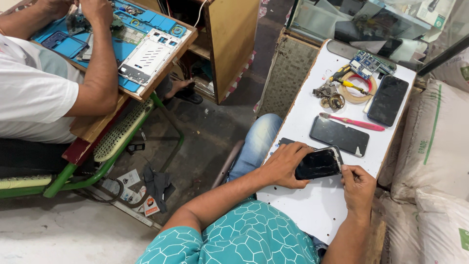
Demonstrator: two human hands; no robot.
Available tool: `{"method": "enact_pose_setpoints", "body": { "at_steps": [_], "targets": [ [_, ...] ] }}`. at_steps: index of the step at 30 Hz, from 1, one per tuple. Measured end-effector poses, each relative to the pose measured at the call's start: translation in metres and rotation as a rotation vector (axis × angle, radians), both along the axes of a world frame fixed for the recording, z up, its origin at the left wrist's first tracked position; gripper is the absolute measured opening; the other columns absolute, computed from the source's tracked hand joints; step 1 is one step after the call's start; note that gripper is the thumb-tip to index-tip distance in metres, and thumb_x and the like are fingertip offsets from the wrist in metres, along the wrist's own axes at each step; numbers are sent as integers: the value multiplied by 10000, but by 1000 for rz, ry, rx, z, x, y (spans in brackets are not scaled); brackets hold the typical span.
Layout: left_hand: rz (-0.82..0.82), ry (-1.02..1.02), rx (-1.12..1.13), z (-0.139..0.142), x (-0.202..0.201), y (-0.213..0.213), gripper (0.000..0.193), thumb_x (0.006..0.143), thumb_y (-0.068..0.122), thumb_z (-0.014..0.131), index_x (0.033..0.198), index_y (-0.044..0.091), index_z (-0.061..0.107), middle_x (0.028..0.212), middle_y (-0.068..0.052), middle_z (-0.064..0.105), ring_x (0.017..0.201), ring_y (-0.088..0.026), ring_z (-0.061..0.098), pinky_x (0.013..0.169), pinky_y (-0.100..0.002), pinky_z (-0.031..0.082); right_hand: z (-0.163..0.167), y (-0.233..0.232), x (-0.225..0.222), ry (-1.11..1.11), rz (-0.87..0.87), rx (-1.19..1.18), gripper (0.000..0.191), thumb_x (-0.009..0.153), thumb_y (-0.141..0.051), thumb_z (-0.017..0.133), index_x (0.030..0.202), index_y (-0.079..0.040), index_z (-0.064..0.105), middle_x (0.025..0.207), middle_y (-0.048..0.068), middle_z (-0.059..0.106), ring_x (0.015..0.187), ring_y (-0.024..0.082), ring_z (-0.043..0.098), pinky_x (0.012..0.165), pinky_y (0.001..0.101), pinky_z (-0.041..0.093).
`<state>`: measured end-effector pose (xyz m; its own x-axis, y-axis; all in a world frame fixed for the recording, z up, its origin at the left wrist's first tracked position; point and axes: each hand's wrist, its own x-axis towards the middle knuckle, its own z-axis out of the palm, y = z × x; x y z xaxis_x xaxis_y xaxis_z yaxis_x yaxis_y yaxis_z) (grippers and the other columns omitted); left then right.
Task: The person pries open the screen of a smartphone at a repair bench, working a tool along the edge to separate the display from the body while holding the phone steady. They reposition the phone and continue prying along the edges, with other phones and repair tools on the bench.
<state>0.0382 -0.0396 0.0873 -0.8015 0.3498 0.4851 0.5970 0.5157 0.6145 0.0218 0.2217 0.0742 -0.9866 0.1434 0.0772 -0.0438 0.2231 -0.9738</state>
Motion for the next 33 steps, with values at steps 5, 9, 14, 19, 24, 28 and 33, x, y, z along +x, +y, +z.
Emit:
{"method": "enact_pose_setpoints", "body": {
  "at_steps": [5, 9, 14, 19, 24, 28, 33],
  "targets": [
    [39, 1, -22, -2, 6, -2, 852, 678, 414, 806, 1400, 51, 537, 1362, -158, 550, 1246, -332, 537, 1042, -445, 415, -2, -2, -1, 117, 41, 87, 166, 988, -137, 751, 999, 26, 723, 755, -33, 616, 644, 32, 509, 576, 185, 398],
    [109, 52, -83, -1, 13, -1, 859, 671, 427, 806, 1390, 35, 545, 1334, -164, 562, 1227, -323, 538, 1064, -451, 388, -2, -3, -1, 100, 6, 182, 180, 996, -142, 755, 1003, 36, 729, 717, -13, 588, 622, 47, 468, 554, 205, 357],
    [164, 64, -160, 0, 13, 4, 873, 684, 446, 793, 1391, 1, 540, 1319, -171, 576, 1195, -313, 540, 1061, -444, 382, 0, -6, 0, 59, -39, 208, 198, 988, -161, 759, 1005, 34, 729, 715, -3, 600, 608, 48, 479, 544, 207, 381],
    [151, 69, -137, -6, 11, 1, 875, 701, 470, 791, 1405, 9, 548, 1325, -178, 567, 1205, -329, 529, 1057, -453, 380, 1, -8, -1, 58, -58, 218, 208, 984, -167, 757, 1000, 38, 725, 742, 6, 627, 623, 45, 522, 541, 211, 441],
    [131, 57, -145, -10, 9, 0, 883, 721, 493, 777, 1425, 16, 541, 1335, -176, 560, 1204, -326, 520, 1061, -458, 381, 3, -8, 0, 56, -77, 256, 209, 995, -163, 751, 1007, 45, 731, 742, 35, 635, 596, 63, 533, 539, 222, 446],
    [125, 47, -134, -14, 6, -1, 886, 727, 499, 766, 1444, 32, 535, 1343, -168, 558, 1210, -322, 517, 1061, -459, 379, 4, -8, -1, 70, -85, 275, 209, 998, -164, 750, 1007, 45, 733, 757, 45, 642, 594, 68, 544, 541, 225, 454],
    [127, 41, -145, -17, 5, -1, 899, 724, 502, 767, 1454, 34, 526, 1336, -177, 551, 1210, -327, 505, 1072, -469, 374, 7, -11, 0, 94, -76, 289, 201, 1000, -155, 748, 1012, 45, 739, 787, 39, 647, 610, 62, 547, 542, 224, 465]
  ]
}}
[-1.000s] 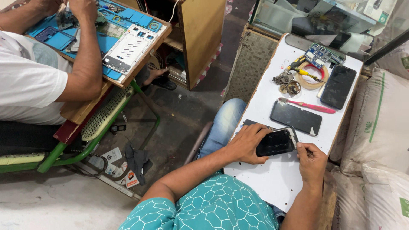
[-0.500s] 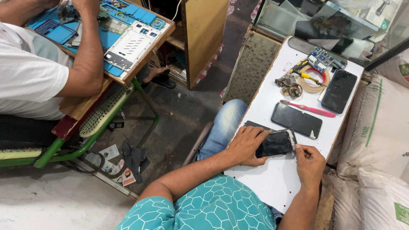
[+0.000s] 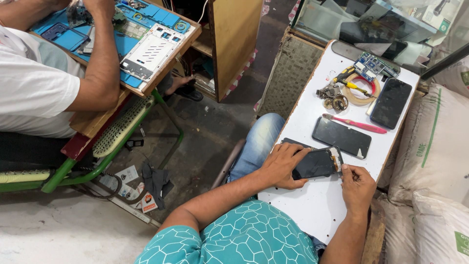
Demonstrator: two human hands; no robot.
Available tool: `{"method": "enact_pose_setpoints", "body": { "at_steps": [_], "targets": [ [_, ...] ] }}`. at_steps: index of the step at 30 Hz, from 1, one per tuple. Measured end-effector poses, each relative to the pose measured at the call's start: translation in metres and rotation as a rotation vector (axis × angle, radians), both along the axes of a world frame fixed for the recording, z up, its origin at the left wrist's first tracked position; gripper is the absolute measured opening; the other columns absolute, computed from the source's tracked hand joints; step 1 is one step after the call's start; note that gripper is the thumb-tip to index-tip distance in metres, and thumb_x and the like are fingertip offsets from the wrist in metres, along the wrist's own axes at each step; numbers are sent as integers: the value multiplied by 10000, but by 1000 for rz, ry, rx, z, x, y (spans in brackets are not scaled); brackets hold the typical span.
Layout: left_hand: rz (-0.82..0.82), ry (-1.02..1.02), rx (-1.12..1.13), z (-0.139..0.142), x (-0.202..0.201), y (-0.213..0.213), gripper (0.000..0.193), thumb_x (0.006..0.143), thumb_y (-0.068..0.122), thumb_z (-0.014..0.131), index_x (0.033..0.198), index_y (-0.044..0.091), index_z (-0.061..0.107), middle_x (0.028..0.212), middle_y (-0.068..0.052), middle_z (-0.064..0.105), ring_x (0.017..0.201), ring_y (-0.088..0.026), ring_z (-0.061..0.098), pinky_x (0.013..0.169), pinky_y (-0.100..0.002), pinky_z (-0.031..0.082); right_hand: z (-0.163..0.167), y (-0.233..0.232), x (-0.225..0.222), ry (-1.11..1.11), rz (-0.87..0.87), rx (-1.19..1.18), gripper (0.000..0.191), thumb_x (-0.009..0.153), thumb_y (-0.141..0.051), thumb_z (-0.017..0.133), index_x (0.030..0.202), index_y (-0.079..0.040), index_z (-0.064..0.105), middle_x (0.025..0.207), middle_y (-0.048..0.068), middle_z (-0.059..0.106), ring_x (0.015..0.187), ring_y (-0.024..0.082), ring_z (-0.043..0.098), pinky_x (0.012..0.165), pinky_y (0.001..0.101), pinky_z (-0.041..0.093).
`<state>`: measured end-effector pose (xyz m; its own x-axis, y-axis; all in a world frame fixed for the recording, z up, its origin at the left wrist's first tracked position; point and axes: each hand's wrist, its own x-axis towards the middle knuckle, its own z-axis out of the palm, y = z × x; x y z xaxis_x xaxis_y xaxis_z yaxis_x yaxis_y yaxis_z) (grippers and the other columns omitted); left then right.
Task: The person pries open the screen of a smartphone at a repair bench, working a tool along the edge to separate the display from the body while holding the phone steady. They reposition the phone and continue prying along the edges, with other phones and repair tools on the bench.
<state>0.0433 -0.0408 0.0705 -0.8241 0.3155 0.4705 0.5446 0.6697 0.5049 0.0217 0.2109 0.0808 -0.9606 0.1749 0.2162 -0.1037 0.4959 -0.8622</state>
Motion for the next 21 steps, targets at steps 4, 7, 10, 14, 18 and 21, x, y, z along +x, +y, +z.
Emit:
{"method": "enact_pose_setpoints", "body": {
  "at_steps": [4, 7, 10, 14, 18, 21],
  "targets": [
    [-1, -5, -20, -1, -1, 1, 896, 724, 502, 762, 1446, 23, 532, 1322, -185, 545, 1198, -331, 501, 1061, -474, 373, 0, -1, 1, -4, -22, -39, 178, 992, -128, 758, 1032, 44, 740, 787, 41, 658, 631, 50, 559, 545, 212, 476],
    [-2, -20, -38, -2, -2, 1, 888, 718, 499, 757, 1434, 19, 542, 1308, -182, 541, 1185, -329, 495, 1049, -476, 373, -1, -1, 1, 4, -32, -87, 154, 976, -91, 764, 1042, 44, 735, 793, 41, 671, 635, 51, 581, 551, 205, 480],
    [-8, -30, -41, -1, -3, 1, 881, 716, 498, 753, 1428, 20, 548, 1296, -178, 534, 1180, -327, 488, 1042, -476, 377, -3, 2, 0, 39, -83, -95, 125, 987, -53, 749, 1060, 46, 731, 791, 59, 676, 641, 60, 597, 559, 209, 480],
    [-11, -19, -25, 2, 0, -1, 870, 722, 498, 752, 1427, 31, 549, 1296, -161, 529, 1185, -322, 490, 1050, -481, 378, -6, 7, -2, 209, -87, -14, 112, 996, 22, 717, 1099, 55, 747, 970, 82, 675, 720, 62, 593, 617, 206, 467],
    [24, -12, -4, 3, 1, -2, 867, 683, 480, 791, 1417, 83, 555, 1275, -139, 533, 1162, -327, 491, 1051, -500, 375, -11, 14, -6, 312, -97, 132, 154, 967, 88, 692, 1105, 61, 753, 1058, 109, 672, 784, 97, 626, 689, 218, 502],
    [7, -4, 33, -2, -3, 3, 874, 678, 454, 817, 1428, 102, 537, 1276, -133, 529, 1172, -330, 494, 1032, -496, 384, -19, 25, -5, 343, -30, 25, 214, 962, 115, 643, 1165, 79, 699, 1134, 98, 670, 982, 108, 668, 853, 226, 568]
  ]
}}
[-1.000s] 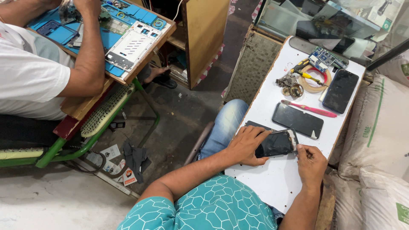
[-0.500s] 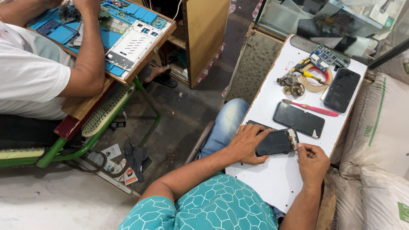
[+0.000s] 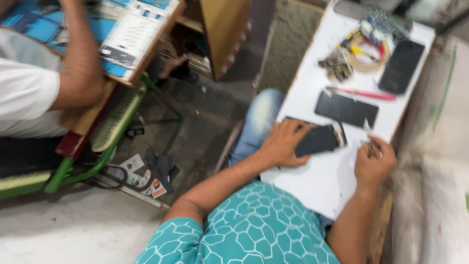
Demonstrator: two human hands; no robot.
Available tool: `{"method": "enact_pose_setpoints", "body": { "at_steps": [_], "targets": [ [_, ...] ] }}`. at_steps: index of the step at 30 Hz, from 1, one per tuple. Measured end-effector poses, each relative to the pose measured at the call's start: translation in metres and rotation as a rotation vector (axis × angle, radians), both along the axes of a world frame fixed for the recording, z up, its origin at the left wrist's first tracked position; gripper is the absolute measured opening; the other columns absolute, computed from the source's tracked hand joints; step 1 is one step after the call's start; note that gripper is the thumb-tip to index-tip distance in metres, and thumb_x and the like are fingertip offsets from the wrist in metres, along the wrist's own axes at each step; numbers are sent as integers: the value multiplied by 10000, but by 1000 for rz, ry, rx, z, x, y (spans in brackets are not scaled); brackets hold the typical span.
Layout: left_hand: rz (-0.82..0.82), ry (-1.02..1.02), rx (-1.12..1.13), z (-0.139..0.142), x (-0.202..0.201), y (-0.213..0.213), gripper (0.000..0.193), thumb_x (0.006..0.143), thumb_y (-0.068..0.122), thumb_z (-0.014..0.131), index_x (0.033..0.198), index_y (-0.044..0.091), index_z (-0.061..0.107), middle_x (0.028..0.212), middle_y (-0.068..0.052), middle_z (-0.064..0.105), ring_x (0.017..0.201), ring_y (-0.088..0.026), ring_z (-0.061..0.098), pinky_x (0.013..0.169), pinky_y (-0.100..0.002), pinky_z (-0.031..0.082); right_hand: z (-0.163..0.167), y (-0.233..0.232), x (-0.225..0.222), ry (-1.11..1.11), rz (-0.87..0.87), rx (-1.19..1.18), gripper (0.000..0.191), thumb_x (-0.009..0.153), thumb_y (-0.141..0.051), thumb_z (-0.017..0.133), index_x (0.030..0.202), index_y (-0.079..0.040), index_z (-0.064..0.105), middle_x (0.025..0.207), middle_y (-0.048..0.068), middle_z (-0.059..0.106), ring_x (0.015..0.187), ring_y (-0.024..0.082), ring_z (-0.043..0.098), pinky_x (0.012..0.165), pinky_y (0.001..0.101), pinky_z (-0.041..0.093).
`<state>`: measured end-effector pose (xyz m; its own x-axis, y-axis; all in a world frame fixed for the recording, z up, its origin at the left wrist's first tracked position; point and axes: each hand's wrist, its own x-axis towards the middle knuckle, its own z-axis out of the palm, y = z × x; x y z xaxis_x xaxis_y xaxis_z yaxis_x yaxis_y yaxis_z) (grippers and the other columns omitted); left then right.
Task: The person pries open the screen of a smartphone at a repair bench, working a tool along the edge to separate the display from the body while holding the phone steady. They reposition the phone and continue prying along the edges, with other phones and repair tools on the bench.
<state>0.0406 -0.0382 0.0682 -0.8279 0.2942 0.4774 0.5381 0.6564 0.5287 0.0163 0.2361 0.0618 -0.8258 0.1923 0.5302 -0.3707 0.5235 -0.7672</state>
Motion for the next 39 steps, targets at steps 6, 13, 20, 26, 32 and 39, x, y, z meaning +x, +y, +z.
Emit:
{"method": "enact_pose_setpoints", "body": {
  "at_steps": [6, 13, 20, 26, 32, 39],
  "targets": [
    [-47, -57, 7, -9, 0, 6, 907, 682, 431, 839, 1459, 91, 516, 1290, -131, 523, 1189, -330, 491, 1017, -489, 386, -15, 7, 19, -197, -28, -202, 203, 937, 85, 707, 1132, 37, 677, 1007, 67, 701, 844, 94, 683, 732, 210, 556],
    [-38, -102, -24, 4, 3, 6, 896, 678, 418, 840, 1440, 59, 537, 1295, -131, 511, 1173, -317, 479, 1049, -480, 367, 12, -9, 28, -138, 25, -9, 117, 965, 102, 675, 1032, 34, 742, 1079, 89, 652, 743, 68, 607, 630, 209, 474],
    [-38, -110, -23, 9, 4, 5, 901, 672, 416, 866, 1434, 61, 543, 1290, -119, 509, 1177, -312, 471, 1077, -485, 348, 12, -8, 28, -160, 57, -7, 127, 970, 94, 661, 1038, 20, 738, 1050, 74, 684, 764, 41, 614, 580, 190, 464],
    [-30, -112, -3, 8, 4, 6, 899, 670, 412, 892, 1426, 66, 549, 1286, -111, 513, 1181, -305, 471, 1073, -474, 350, 4, -9, 28, -173, 39, 14, 143, 924, 71, 722, 1053, 12, 742, 894, 39, 697, 700, 27, 582, 587, 177, 429],
    [-30, -124, 13, 7, 4, 7, 895, 670, 403, 892, 1424, 60, 551, 1278, -113, 513, 1166, -306, 474, 1055, -463, 360, 5, -13, 28, -137, 31, 85, 129, 895, 75, 743, 1007, 14, 730, 868, 51, 709, 671, 50, 586, 582, 196, 440],
    [-28, -168, 34, 7, 5, 7, 901, 666, 366, 916, 1426, 53, 549, 1248, -118, 510, 1130, -310, 485, 982, -451, 412, 8, -21, 30, -24, 2, 210, 124, 897, 91, 739, 991, 12, 724, 900, 95, 694, 694, 114, 671, 614, 251, 530]
  ]
}}
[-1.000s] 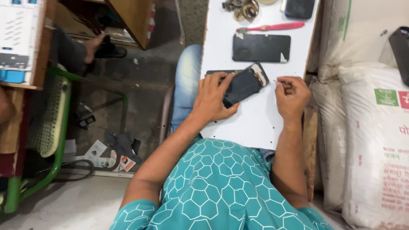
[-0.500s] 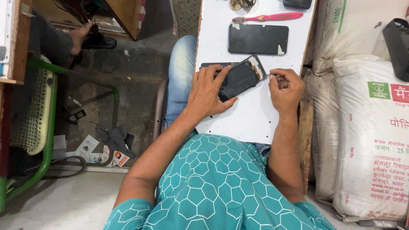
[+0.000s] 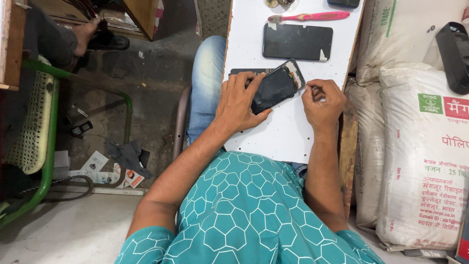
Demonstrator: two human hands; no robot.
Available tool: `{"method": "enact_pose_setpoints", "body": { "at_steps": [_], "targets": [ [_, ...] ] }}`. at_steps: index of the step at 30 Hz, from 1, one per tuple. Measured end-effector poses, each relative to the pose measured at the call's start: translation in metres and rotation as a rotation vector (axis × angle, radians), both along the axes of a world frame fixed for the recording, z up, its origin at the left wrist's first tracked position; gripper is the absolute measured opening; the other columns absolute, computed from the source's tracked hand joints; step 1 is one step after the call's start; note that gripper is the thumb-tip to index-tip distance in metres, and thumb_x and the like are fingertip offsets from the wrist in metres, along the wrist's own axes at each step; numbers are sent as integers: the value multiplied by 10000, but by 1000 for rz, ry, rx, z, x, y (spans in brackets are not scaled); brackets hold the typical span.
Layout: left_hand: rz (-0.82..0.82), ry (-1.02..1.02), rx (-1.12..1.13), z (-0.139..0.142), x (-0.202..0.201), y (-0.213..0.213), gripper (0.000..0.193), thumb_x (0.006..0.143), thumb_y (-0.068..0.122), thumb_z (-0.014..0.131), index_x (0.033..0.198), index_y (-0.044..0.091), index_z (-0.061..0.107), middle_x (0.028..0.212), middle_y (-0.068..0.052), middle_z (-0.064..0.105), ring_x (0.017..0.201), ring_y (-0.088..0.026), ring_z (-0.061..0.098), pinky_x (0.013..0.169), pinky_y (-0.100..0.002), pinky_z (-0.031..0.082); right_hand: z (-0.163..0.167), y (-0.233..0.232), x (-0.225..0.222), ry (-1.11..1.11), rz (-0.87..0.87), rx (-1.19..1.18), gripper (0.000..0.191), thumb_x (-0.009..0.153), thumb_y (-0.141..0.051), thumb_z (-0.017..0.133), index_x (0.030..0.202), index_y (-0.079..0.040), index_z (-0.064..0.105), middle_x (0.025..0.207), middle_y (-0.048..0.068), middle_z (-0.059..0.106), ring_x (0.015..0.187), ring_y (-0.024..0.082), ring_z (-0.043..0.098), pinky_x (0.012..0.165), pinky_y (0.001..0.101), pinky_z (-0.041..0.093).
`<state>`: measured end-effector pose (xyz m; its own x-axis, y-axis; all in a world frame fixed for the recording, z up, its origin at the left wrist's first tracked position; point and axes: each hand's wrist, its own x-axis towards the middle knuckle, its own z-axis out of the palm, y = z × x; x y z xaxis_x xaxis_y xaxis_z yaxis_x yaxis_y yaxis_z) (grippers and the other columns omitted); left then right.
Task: The person pries open the screen of a smartphone at a repair bench, working a tool along the edge to separate the display from the body while holding the phone steady. They reposition the phone and continue prying along the edges, with other phones and repair tools on the bench.
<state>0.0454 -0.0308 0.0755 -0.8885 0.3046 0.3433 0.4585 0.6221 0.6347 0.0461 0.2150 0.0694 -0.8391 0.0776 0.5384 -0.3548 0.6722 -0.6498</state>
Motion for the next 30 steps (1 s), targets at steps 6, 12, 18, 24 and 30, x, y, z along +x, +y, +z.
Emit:
{"method": "enact_pose_setpoints", "body": {
  "at_steps": [6, 12, 18, 24, 30],
  "targets": [
    [3, 63, 48, 4, 4, 3, 879, 674, 282, 930, 1421, 31, 541, 1255, -137, 512, 1124, -317, 511, 929, -428, 488, -1, -7, -1, 47, -64, 71, 128, 910, 94, 747, 1012, 18, 728, 916, 113, 697, 694, 154, 686, 613, 272, 548],
    [-16, 183, -10, 8, 8, 7, 847, 699, 213, 914, 1432, 9, 542, 1274, -128, 525, 1132, -315, 518, 923, -424, 493, -3, -7, -3, 99, -97, 170, 146, 929, 78, 758, 1050, 2, 725, 933, 121, 706, 705, 163, 689, 594, 273, 558],
    [-12, 186, -13, 9, 6, 7, 844, 691, 205, 913, 1427, 13, 548, 1260, -115, 528, 1135, -311, 517, 910, -423, 496, -1, -6, -6, 105, -127, 233, 149, 943, 40, 781, 1079, -1, 736, 900, 112, 715, 680, 171, 678, 598, 293, 536],
    [5, 141, 18, 6, 8, 6, 848, 690, 208, 914, 1428, 14, 543, 1267, -125, 522, 1139, -312, 515, 910, -411, 503, 2, -9, -4, 53, -87, 161, 119, 956, 34, 762, 1070, 3, 745, 923, 124, 725, 696, 171, 694, 611, 285, 550],
    [57, -3, 82, 5, 2, 3, 857, 642, 259, 928, 1390, 53, 564, 1225, -122, 499, 1122, -325, 494, 924, -422, 499, 4, -9, -6, 4, -43, 25, 61, 988, 41, 735, 1041, 25, 712, 1002, 125, 694, 803, 159, 712, 630, 261, 561]
  ]
}}
